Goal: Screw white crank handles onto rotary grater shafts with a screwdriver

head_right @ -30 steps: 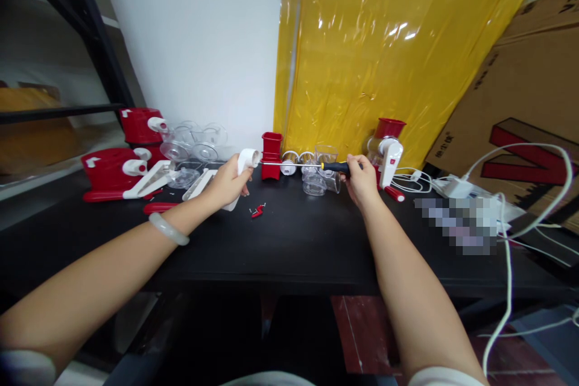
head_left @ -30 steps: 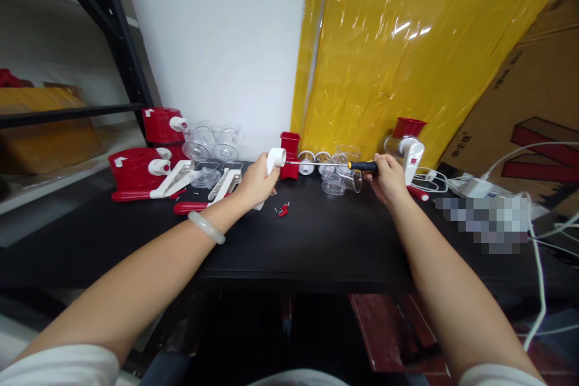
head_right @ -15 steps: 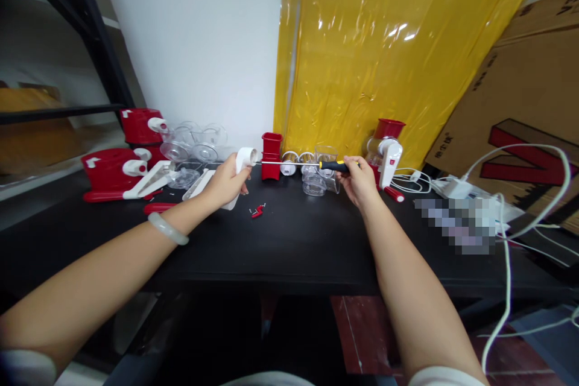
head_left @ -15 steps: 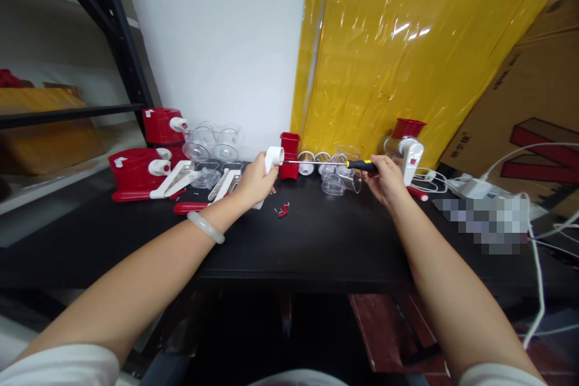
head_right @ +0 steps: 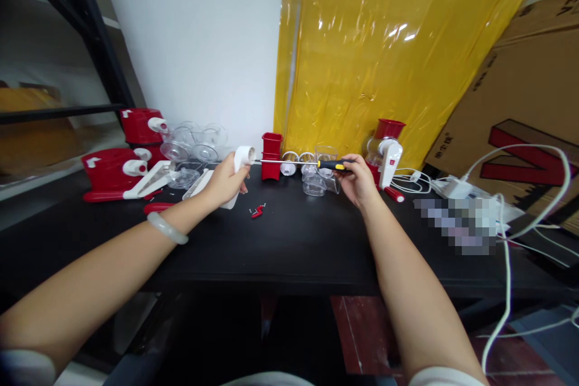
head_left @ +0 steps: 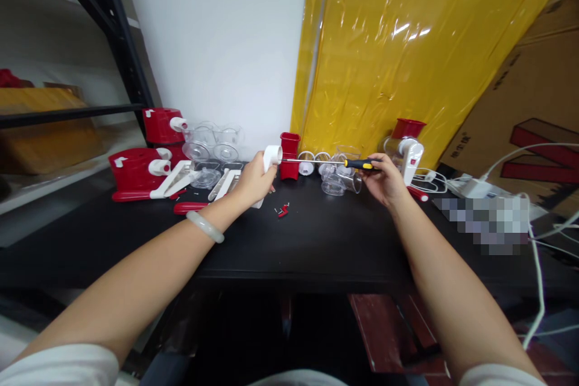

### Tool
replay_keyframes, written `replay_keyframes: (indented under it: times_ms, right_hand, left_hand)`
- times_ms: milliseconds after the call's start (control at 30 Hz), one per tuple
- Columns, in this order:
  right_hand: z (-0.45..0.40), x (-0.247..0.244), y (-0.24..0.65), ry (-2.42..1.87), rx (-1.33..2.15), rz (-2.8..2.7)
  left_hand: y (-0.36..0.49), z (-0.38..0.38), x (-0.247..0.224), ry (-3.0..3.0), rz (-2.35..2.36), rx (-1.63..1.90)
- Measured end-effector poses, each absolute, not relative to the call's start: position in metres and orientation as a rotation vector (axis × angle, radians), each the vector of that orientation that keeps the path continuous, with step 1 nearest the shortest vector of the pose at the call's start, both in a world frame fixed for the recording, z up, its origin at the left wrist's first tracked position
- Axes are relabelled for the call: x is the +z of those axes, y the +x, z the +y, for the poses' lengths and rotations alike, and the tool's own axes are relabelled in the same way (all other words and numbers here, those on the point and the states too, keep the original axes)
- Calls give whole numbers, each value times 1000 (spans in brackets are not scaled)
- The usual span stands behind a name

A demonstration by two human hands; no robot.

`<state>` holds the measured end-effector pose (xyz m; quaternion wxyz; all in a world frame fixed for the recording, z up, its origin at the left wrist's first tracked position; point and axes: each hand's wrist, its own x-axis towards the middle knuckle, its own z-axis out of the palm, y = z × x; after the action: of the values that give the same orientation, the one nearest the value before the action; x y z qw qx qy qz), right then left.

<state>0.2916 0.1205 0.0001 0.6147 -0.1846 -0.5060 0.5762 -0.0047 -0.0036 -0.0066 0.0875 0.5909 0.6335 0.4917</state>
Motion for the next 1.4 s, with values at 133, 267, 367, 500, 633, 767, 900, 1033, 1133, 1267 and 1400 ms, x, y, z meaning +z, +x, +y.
replay_keyframes:
  times_ms: [133, 267, 367, 500, 633, 767, 900, 1033, 1133, 1267, 1400]
  right_hand:
    - [127, -1, 290, -454, 1288, -1170]
    - [134, -6, 291, -604, 1214, -1252]
    - [135, -9, 293, -688, 1155, -1341]
    - [130, -7, 295, -649, 1205, -1344]
    - [128, -4, 294, -601, 1334, -1246]
    - [129, -5, 293, -602, 1364, -1237]
    - [132, -7, 294, -740, 1301, -1281]
    - [131, -8, 296, -781, 1222, -1388]
    - [130, -7, 295, -707, 1208, -1370]
    - [127, -4, 292, -648, 1287, -1251]
    - [124, -1, 292, -540, 1371, -1192]
  left_hand:
    - [-6, -3, -7, 1750, 1879, 1471]
    - [-9, -1, -10, 1727, 1881, 1476]
    - [-10, 1, -11, 1729, 1879, 1476]
    - [-9, 0, -10, 1733, 1871, 1485]
    - [-8, -1, -9, 1722, 1853, 1498]
    - [-8, -1, -8, 1694, 1867, 1502]
    - [-7, -2, -7, 1686, 1861, 1504]
    - [-5, -4, -4, 1691, 1873, 1498]
    - [-4, -5, -3, 1687, 1864, 1503]
    - [-3, -5, -3, 1674, 1849, 1519]
    - [-3, -4, -4, 1677, 1858, 1509]
